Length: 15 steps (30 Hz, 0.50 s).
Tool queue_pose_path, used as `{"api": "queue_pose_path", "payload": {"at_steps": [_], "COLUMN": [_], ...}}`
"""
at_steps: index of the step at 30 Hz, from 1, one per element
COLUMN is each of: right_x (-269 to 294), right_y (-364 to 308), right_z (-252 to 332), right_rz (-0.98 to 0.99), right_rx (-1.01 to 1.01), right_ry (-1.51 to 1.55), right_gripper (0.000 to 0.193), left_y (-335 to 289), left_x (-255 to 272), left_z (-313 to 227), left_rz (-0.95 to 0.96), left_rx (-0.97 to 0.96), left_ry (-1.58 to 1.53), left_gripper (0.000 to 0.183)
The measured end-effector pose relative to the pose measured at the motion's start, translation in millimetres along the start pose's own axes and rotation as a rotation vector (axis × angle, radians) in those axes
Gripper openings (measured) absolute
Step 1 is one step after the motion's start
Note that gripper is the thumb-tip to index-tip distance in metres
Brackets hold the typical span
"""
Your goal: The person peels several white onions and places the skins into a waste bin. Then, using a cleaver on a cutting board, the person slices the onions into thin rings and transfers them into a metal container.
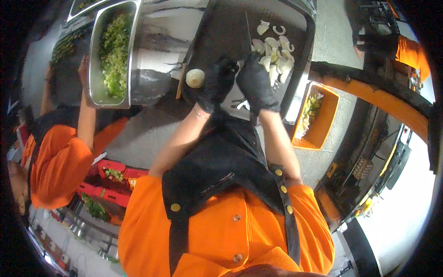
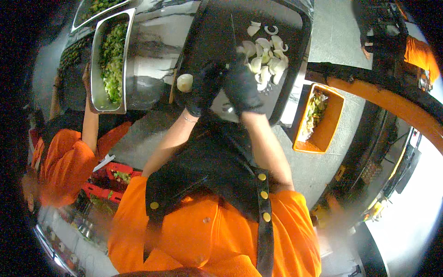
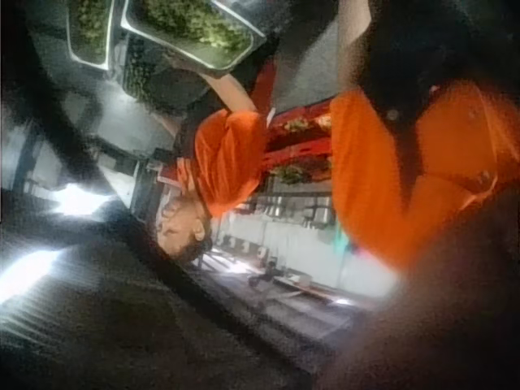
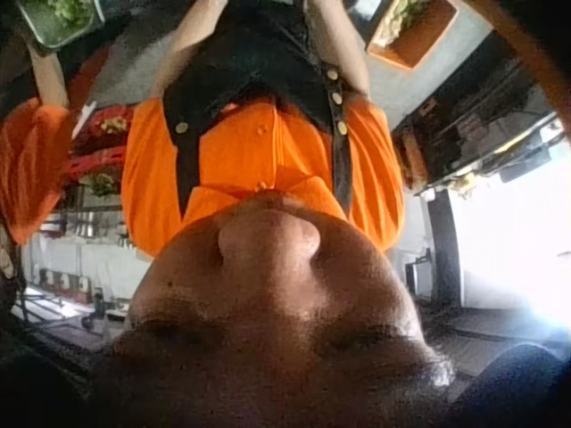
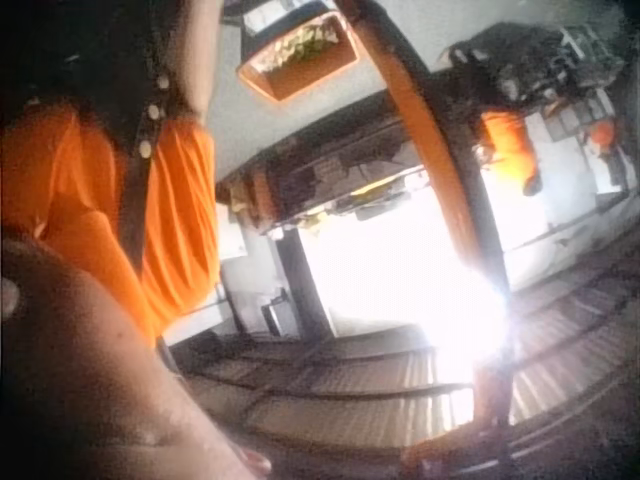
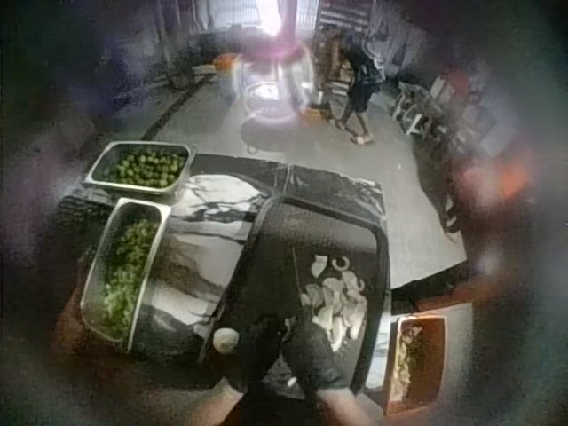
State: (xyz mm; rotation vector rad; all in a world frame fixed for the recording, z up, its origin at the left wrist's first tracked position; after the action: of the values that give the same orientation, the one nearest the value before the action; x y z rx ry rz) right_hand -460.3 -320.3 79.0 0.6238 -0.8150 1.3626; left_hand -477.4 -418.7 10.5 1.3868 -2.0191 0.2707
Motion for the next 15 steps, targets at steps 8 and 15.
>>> {"api": "queue_pose_path", "payload": {"at_steps": [8,15], "right_x": [1,3], "right_y": [-2,-16], "right_z": [-13,9], "right_rz": [-0.084,-0.139], "right_rx": [-0.213,-0.170], "right_ry": [0.172,0.009], "right_gripper": [0.034,0.034], "left_y": [15,-8], "left_x": [8,-5], "left_z": [-13,-2], "left_rz": [0.468,0.130], "left_rx": [0.123,0.391], "left_ry": [-0.498,-0.872], "left_gripper": [0.027,0.026]}}
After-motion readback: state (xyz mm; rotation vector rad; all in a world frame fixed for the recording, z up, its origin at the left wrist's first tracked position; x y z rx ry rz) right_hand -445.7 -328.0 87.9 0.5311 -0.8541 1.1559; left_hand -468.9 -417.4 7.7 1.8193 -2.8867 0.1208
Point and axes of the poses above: each hand's wrist, its own y-axis towards the middle knuckle, its own x-axis out of the back of the hand, z = x × y, the point moved 10 cm from there along y, towards the middle knuckle, and after that the axes turned 11 degrees about y, right-handed, at the moved point
